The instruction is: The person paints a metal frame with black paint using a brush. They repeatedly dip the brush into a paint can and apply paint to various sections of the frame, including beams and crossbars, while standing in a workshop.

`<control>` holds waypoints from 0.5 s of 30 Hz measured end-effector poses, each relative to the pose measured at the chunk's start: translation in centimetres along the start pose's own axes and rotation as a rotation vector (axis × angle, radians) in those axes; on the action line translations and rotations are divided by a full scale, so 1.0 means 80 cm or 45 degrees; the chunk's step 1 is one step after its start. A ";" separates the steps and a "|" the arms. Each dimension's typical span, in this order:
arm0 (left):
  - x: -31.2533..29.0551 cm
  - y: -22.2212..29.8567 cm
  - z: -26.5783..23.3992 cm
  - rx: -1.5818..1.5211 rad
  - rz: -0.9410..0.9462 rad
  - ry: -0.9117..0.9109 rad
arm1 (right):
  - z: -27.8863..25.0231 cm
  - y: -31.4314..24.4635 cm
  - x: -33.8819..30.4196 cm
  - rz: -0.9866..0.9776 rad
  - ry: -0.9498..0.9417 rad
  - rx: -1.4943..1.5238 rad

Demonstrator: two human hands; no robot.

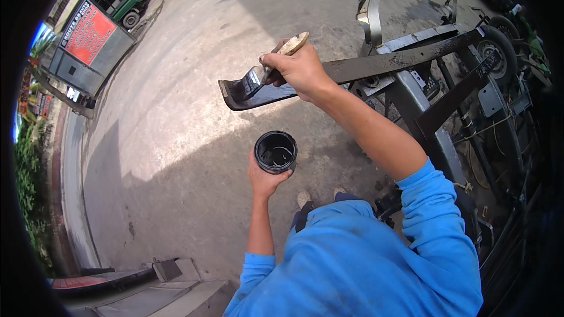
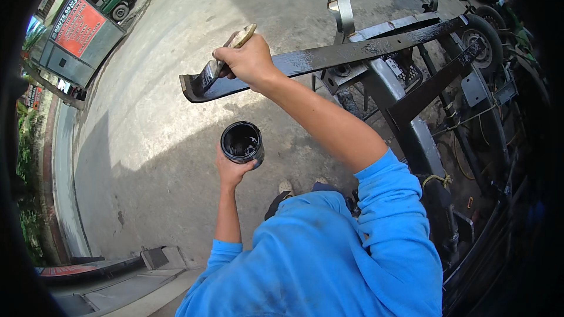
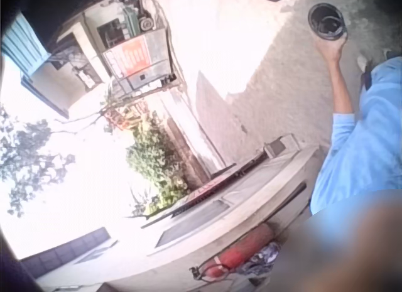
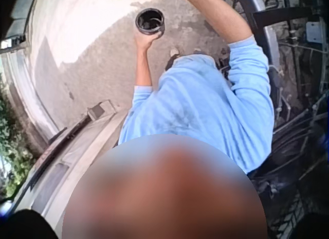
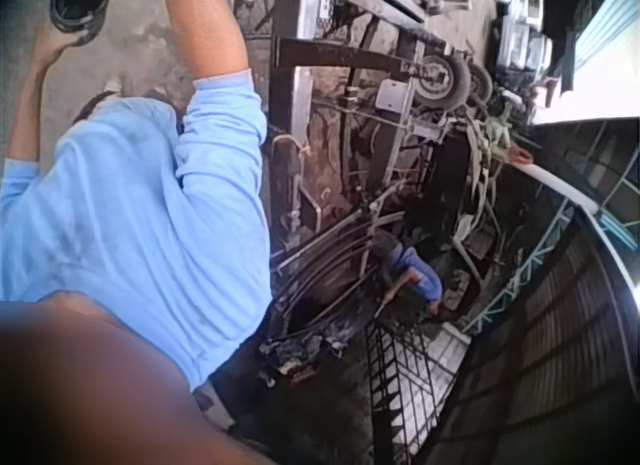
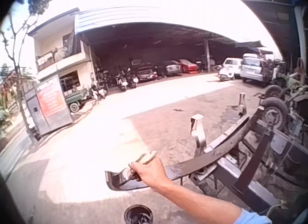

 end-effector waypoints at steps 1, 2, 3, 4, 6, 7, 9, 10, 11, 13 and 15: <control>-0.002 -0.006 0.001 -0.054 -0.070 -0.012 | 0.000 0.004 -0.002 -0.051 -0.028 -0.382; -0.004 -0.007 0.001 -0.117 -0.084 -0.014 | -0.011 0.001 -0.005 -0.113 0.097 -0.540; -0.002 -0.004 0.001 -0.194 -0.021 0.003 | -0.021 0.002 -0.007 -0.098 0.174 -0.731; -0.004 -0.003 -0.003 -0.126 0.011 0.057 | -0.027 -0.002 -0.008 -0.163 0.225 -0.578; -0.002 -0.007 -0.001 -0.250 -0.036 0.047 | -0.036 -0.001 -0.015 -0.232 0.368 -0.216; -0.002 -0.009 0.001 -0.280 -0.068 0.035 | -0.027 0.003 -0.017 -0.219 0.267 -0.313; -0.001 -0.007 0.001 -0.196 -0.049 0.007 | -0.009 0.002 -0.023 -0.273 0.092 -0.437; -0.001 -0.005 -0.001 -0.134 -0.041 0.005 | -0.004 0.009 -0.025 -0.167 0.029 -0.511; -0.001 0.000 -0.004 -0.075 0.023 0.021 | -0.012 0.003 -0.027 -0.161 0.126 -0.547; -0.003 -0.003 -0.008 -0.157 -0.041 0.041 | -0.028 -0.010 -0.030 -0.081 0.250 -0.640; -0.004 -0.003 -0.011 -0.162 -0.069 0.050 | -0.035 -0.026 -0.031 -0.228 0.481 -0.316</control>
Point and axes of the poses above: each hand's wrist, its own x-axis towards the middle knuckle, its own z-axis out of the palm, y = z × x, the point moved 7 cm from there along x, towards the middle knuckle, and after that the axes turned 8 degrees about -x, right-handed, at the moved point
